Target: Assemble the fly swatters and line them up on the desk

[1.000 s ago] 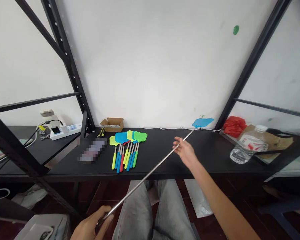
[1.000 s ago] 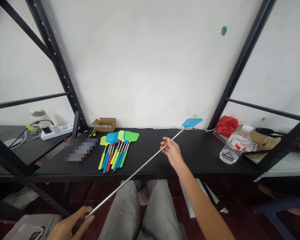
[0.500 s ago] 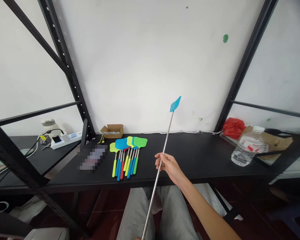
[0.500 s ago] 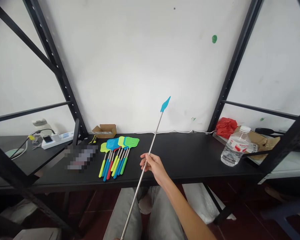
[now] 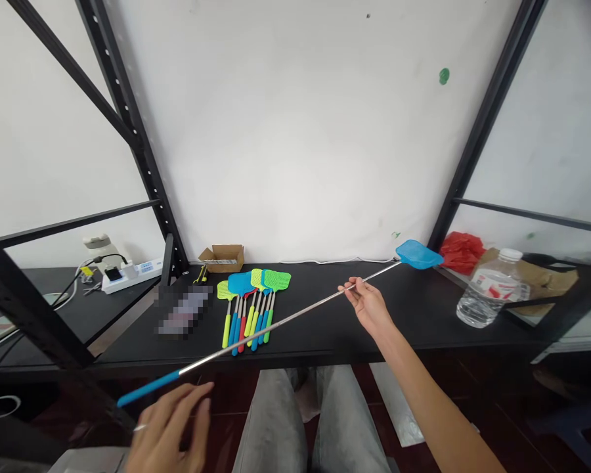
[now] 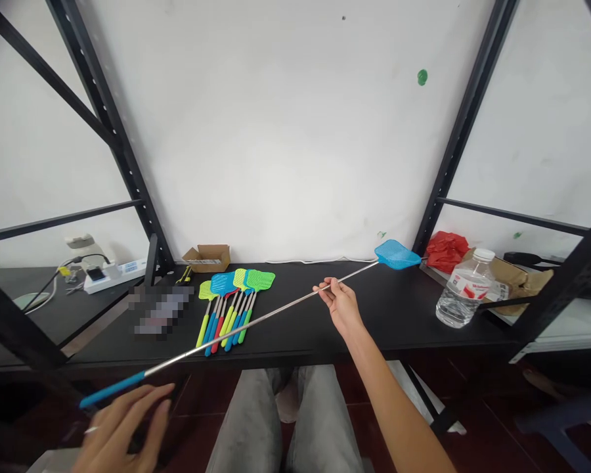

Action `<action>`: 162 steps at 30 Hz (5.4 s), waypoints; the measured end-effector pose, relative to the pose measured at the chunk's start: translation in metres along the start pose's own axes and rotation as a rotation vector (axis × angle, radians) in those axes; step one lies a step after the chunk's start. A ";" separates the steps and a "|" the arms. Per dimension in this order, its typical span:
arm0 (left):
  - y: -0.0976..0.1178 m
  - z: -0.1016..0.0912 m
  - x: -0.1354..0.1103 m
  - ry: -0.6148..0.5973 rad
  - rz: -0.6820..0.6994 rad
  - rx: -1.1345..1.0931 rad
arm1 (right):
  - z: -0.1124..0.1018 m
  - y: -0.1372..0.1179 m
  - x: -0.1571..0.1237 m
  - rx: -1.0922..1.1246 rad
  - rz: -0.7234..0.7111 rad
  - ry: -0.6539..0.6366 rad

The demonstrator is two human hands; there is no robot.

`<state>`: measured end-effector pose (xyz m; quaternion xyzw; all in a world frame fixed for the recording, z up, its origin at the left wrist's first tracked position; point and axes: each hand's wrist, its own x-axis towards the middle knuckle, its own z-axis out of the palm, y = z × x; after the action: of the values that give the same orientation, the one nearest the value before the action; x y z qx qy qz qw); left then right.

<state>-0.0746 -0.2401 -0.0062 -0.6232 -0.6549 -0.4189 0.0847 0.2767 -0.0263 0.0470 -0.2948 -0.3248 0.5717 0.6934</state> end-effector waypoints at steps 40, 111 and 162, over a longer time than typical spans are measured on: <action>-0.059 0.022 0.115 0.310 -0.827 -1.487 | -0.073 -0.034 0.012 0.315 0.037 0.416; 0.026 0.061 0.103 -0.583 -0.424 -1.023 | -0.056 -0.040 -0.011 0.103 -0.169 0.466; 0.107 0.112 0.058 -0.815 -0.396 -1.259 | 0.047 0.062 -0.091 -0.310 0.111 -0.227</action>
<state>0.0537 -0.1372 0.0072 -0.5303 -0.3722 -0.4572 -0.6093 0.1896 -0.1039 0.0174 -0.3490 -0.4681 0.5816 0.5664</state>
